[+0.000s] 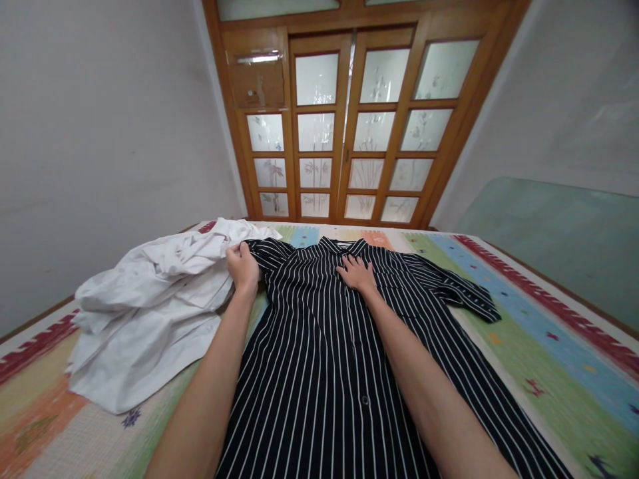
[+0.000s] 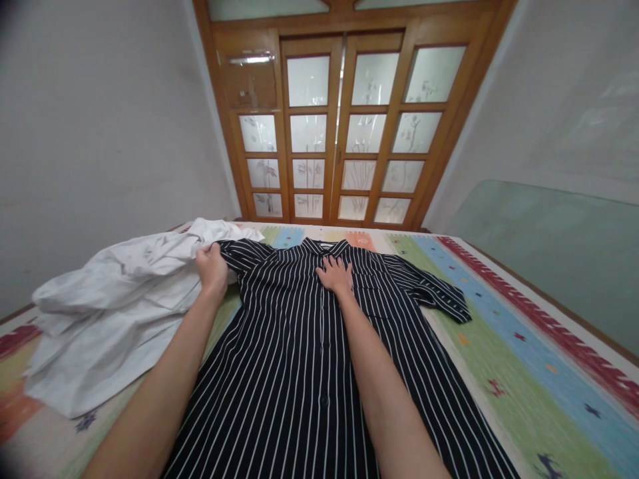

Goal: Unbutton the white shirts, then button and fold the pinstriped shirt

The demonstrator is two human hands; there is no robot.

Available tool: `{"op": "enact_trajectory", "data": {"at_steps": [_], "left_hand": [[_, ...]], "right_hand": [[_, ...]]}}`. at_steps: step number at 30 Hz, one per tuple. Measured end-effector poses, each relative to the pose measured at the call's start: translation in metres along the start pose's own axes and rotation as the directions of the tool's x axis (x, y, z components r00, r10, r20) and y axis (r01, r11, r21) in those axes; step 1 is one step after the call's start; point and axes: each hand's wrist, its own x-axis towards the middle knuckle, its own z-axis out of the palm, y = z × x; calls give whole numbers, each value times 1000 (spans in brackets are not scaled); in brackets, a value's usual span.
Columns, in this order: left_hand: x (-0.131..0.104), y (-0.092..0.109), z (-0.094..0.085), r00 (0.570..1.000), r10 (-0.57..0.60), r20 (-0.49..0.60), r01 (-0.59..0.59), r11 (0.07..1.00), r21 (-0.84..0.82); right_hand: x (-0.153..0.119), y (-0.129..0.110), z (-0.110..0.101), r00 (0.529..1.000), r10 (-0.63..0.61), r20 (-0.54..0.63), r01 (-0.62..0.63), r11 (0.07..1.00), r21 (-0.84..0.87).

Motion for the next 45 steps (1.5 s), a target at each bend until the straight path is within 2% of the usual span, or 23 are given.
{"op": "enact_trajectory", "data": {"at_steps": [3, 6, 8, 11, 14, 16, 18, 19, 20, 22, 24, 26, 27, 29, 34, 36, 37, 38, 41, 42, 43, 44, 45], "left_hand": [[4, -2, 3, 999, 29, -38, -33, 992, -119], [0, 4, 2, 982, 163, 100, -131, 953, -273], [-7, 12, -1, 929, 292, 225, -225, 933, -282], [-19, 22, -9, 789, 453, 416, -456, 884, -99], [-31, 25, -11, 584, 543, 604, -689, 725, 14], [-38, 22, -8, 442, 518, 732, -763, 646, 4], [-45, 15, -4, 356, 458, 815, -777, 630, -14], [-48, 10, -2, 354, 440, 826, -773, 635, -7], [-52, 6, 0, 384, 435, 815, -768, 640, 20], [-58, -1, 2, 524, 433, 733, -746, 648, 151], [-62, -7, 3, 672, 371, 641, -677, 658, 329], [-63, -12, 3, 767, 240, 596, -575, 668, 471], [-63, -15, 3, 788, 179, 589, -537, 668, 515], [-62, -22, 4, 793, 119, 597, -515, 654, 553], [-59, -37, 5, 734, 26, 679, -534, 639, 553], [-61, -39, 7, 682, 34, 731, -561, 666, 493], [-62, -38, 7, 633, 77, 771, -605, 671, 429], [-64, -37, 8, 558, 141, 818, -668, 661, 341], [-72, -33, 11, 240, 333, 912, -845, 535, 26], [-75, -32, 11, 162, 368, 916, -867, 496, -45], [-77, -32, 11, 124, 388, 913, -875, 476, -83], [-79, -32, 11, 129, 397, 909, -874, 478, -84], [-80, -33, 11, 165, 395, 904, -867, 495, -58]], "right_hand": [[0, 0, -1, 1000, 1, 6, -1, 1000, 2], [-1, 0, -2, 1000, 1, 14, -1, 1000, -4], [-1, 0, -3, 1000, 1, 14, -1, 1000, 0], [-2, -1, -4, 1000, -4, 9, 4, 1000, 16], [-2, 0, -3, 1000, -5, 7, 5, 1000, 18], [-2, 0, -3, 1000, -5, 3, 5, 1000, 20], [-2, 0, -2, 1000, -6, -3, 6, 1000, 30], [-1, 0, -1, 1000, -5, -9, 5, 999, 37], [-1, 0, -1, 1000, -3, -14, 4, 999, 45], [0, 0, 0, 1000, 0, -23, 2, 998, 58], [1, 1, 1, 1000, 0, -29, 2, 998, 68], [2, 1, 2, 999, -2, -33, 5, 997, 75], [3, 2, 3, 999, -2, -35, 5, 997, 79], [3, 2, 3, 999, -4, -37, 7, 996, 86], [3, 3, 5, 998, -11, -56, 17, 994, 104], [4, 4, 7, 997, -14, -75, 23, 993, 117], [4, 4, 8, 996, -16, -85, 27, 991, 128], [4, 4, 8, 995, -19, -99, 34, 988, 151], [4, 8, 10, 986, -34, -161, 74, 965, 251], [4, 10, 10, 982, -42, -183, 92, 956, 277], [3, 11, 9, 978, -51, -202, 111, 949, 294], [2, 13, 9, 975, -61, -215, 125, 946, 300], [1, 15, 8, 972, -70, -226, 139, 942, 306]]}}
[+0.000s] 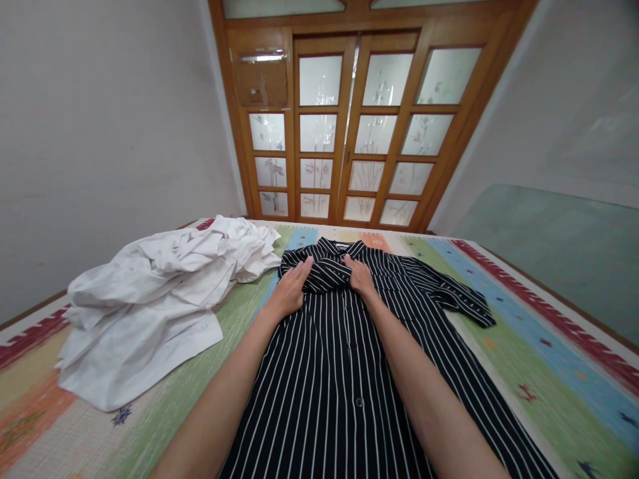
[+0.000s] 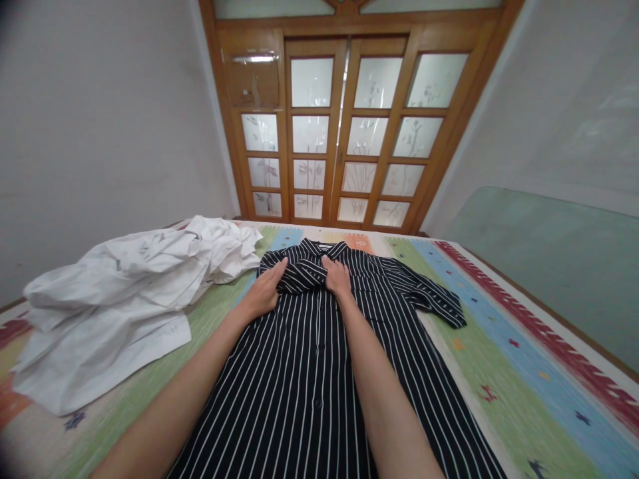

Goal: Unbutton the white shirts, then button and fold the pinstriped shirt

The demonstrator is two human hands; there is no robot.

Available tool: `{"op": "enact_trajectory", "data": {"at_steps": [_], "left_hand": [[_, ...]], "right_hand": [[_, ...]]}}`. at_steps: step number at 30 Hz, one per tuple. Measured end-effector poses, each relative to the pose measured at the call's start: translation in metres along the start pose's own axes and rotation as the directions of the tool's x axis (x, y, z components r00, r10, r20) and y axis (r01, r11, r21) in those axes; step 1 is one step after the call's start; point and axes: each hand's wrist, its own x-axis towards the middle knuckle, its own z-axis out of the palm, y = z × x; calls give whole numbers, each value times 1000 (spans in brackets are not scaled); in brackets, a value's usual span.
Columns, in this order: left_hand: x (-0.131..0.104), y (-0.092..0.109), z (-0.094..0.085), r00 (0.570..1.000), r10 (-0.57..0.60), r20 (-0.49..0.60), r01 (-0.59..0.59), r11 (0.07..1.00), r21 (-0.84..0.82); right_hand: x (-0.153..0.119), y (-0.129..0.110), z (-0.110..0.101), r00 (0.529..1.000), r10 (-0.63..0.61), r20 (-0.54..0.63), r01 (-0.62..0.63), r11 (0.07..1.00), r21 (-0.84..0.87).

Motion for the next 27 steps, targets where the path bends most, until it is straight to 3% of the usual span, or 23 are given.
{"op": "enact_trajectory", "data": {"at_steps": [2, 6, 9, 16, 20, 24, 27], "left_hand": [[-2, -2, 1, 993, -117, -14, 117, 993, -11], [-5, -12, -3, 947, -313, 70, 313, 950, 10], [-5, -20, -9, 950, -300, 85, 304, 952, -43], [-14, -33, -16, 989, -136, 51, 143, 969, -200], [-15, -35, -12, 976, -200, -89, 182, 967, -178], [-15, -36, -10, 897, -351, -268, 326, 936, -134], [-15, -40, -9, 860, -404, -313, 373, 915, -155]], "right_hand": [[-2, 2, -3, 999, -25, -39, 27, 997, 66], [-5, 4, -7, 977, -122, -172, 166, 948, 272], [-6, 4, -7, 964, -161, -212, 222, 928, 301], [-7, 4, -6, 974, -186, -131, 222, 898, 379], [-8, 6, -10, 973, -214, -89, 231, 862, 451], [-13, 5, -18, 953, -302, 8, 269, 860, 435], [-17, 1, -24, 933, -348, 93, 303, 897, 323]]}}
